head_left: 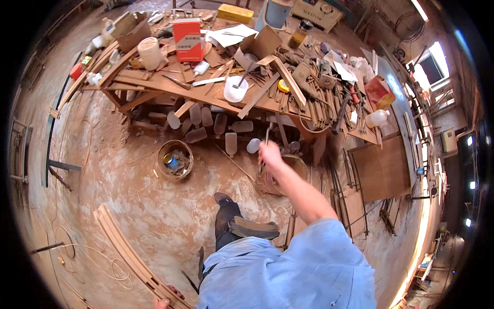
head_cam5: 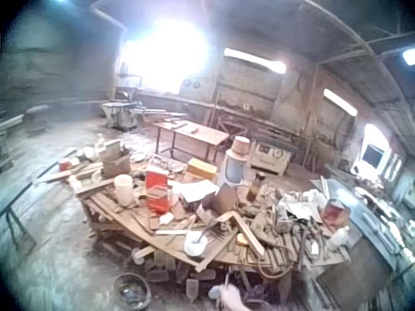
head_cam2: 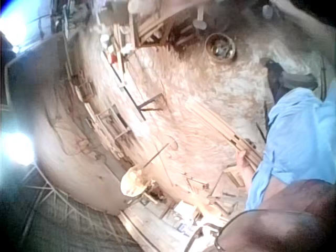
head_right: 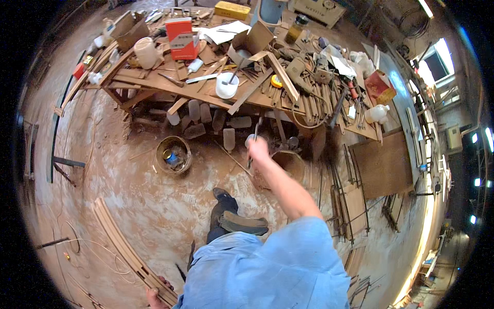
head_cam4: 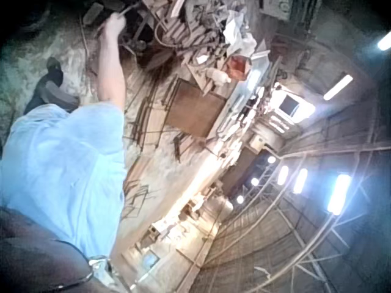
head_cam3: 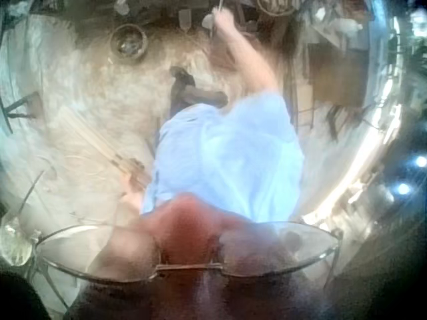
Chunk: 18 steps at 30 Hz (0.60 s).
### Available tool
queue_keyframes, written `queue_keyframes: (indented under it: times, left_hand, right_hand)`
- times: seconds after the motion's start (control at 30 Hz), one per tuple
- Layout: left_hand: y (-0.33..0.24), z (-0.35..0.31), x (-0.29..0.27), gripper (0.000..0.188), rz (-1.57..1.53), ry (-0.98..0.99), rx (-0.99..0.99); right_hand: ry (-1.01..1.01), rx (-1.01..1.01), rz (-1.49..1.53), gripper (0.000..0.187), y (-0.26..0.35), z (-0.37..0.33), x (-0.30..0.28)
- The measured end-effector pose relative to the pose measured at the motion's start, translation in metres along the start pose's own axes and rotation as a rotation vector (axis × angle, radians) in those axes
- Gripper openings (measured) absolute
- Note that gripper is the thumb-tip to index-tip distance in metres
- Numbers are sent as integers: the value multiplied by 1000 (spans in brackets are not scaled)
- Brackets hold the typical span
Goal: The person assembles a wooden frame by tightening metal clamps to secure the joints. They then pick up a long wooden slat, apply glue to its edges using a brush, and place it on a workbench. The person continues to apply glue to another wooden piece.
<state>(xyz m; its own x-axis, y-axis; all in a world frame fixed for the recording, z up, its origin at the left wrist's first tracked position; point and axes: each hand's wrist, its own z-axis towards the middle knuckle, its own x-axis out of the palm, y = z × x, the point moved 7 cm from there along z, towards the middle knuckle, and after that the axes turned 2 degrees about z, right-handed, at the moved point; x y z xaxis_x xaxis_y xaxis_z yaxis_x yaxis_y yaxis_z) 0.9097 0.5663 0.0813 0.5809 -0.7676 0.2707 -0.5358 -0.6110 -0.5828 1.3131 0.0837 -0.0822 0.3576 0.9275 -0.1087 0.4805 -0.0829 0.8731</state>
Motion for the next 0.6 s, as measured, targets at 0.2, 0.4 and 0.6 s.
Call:
queue_keyframes:
  times: [0.2,0.4,0.6]
  left_hand:
    - [-40,27,114,57,48,-102,-75]
    - [-58,65,165,62,76,-37,26]
    - [-56,97,165,59,22,157,-107]
  right_hand:
    - [-73,16,157,24,48,115,-29]
    - [-43,-6,150,20,106,155,0]
    - [-61,71,81,21,144,240,6]
